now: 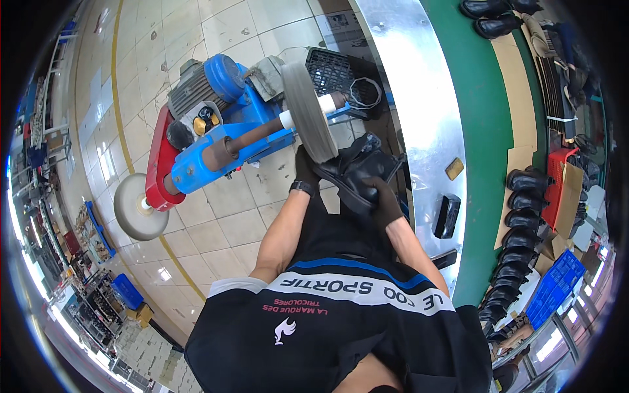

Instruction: The person repeatedly picks up black leather shoes from a green conveyor belt and presses them against a rotating buffing wheel to polish the soles and sides. After treating each shoe, the person places it back onto the belt. The process is repeated for multiple shoes in a continuous loop.

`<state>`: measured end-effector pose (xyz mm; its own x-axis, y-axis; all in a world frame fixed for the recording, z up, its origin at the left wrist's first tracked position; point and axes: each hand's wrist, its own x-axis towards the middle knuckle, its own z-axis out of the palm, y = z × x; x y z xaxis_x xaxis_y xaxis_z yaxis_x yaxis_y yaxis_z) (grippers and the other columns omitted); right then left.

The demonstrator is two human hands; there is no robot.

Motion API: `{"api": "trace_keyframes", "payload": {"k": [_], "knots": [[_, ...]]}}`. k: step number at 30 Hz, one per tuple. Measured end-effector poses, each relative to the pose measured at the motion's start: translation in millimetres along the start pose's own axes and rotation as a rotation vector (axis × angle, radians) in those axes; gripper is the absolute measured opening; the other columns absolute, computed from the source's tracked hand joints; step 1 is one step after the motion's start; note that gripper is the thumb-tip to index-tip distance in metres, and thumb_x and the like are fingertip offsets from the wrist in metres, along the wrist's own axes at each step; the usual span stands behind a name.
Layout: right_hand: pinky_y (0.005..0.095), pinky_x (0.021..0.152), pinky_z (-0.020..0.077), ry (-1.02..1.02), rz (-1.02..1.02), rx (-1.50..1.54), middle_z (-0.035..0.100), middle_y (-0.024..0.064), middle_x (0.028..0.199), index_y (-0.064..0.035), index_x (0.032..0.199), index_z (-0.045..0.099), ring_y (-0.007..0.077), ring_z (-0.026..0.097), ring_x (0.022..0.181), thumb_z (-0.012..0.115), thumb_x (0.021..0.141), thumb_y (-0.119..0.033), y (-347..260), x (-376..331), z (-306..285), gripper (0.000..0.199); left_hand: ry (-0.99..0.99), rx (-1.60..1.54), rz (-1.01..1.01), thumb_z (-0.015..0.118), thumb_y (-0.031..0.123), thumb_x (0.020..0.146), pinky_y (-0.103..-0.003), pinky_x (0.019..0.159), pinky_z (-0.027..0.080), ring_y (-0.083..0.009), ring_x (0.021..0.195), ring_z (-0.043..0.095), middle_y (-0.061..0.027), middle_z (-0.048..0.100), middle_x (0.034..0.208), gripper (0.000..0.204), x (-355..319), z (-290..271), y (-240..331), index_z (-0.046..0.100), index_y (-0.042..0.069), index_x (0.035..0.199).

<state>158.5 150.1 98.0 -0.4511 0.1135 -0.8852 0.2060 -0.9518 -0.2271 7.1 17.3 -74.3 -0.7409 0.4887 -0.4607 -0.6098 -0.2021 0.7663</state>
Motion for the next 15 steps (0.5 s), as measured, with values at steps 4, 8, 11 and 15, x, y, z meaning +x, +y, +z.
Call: {"api": "trace_keyframes", "payload": {"k": [4, 8, 11, 15], "knots": [[0.0335, 0.066, 0.0518, -0.124, 0.218, -0.178, 0.069, 0.0061, 0.094, -0.0084, 0.111, 0.062, 0.0193, 0.067, 0.088, 0.069, 0.080, -0.044, -11, 27, -11, 0.047, 0.119, -0.457, -0.162, 0.048, 0.016, 0.095, -0.035, 0.080, 0.051, -0.0220, 0.088, 0.065, -0.0091, 0.066, 0.096, 0.022, -18, -61, 22, 0.061, 0.003, 0.108], [0.0424, 0.066, 0.0470, 0.089, 0.194, -0.358, 0.069, 0.0026, 0.092, -0.0159, 0.106, 0.063, 0.0172, 0.063, 0.083, 0.067, 0.081, -0.058, -8, 44, -15, 0.049, 0.391, 1.138, 0.638, 0.051, 0.006, 0.090, -0.039, 0.068, 0.051, -0.0257, 0.077, 0.066, -0.0102, 0.065, 0.081, 0.010, -53, -23, 96, 0.060, 0.004, 0.089], [0.0471, 0.067, 0.0453, 0.117, 0.232, -0.287, 0.068, 0.0018, 0.093, -0.0179, 0.104, 0.064, 0.0189, 0.061, 0.081, 0.063, 0.083, -0.063, -1, 36, -9, 0.050, 0.401, 1.592, 0.715, 0.053, 0.004, 0.089, -0.037, 0.059, 0.049, -0.0299, 0.073, 0.065, -0.0136, 0.065, 0.082, 0.008, -64, 16, 147, 0.061, 0.004, 0.091], [0.0504, 0.070, 0.0473, 0.097, 0.212, -0.144, 0.067, 0.0043, 0.101, -0.0174, 0.111, 0.062, 0.0222, 0.061, 0.090, 0.063, 0.085, -0.058, 27, 36, -17, 0.048, 0.421, 1.210, 0.655, 0.063, 0.009, 0.081, -0.039, 0.055, 0.049, -0.0292, 0.061, 0.064, -0.0140, 0.065, 0.072, 0.010, -60, 58, 167, 0.066, 0.004, 0.073]]}}
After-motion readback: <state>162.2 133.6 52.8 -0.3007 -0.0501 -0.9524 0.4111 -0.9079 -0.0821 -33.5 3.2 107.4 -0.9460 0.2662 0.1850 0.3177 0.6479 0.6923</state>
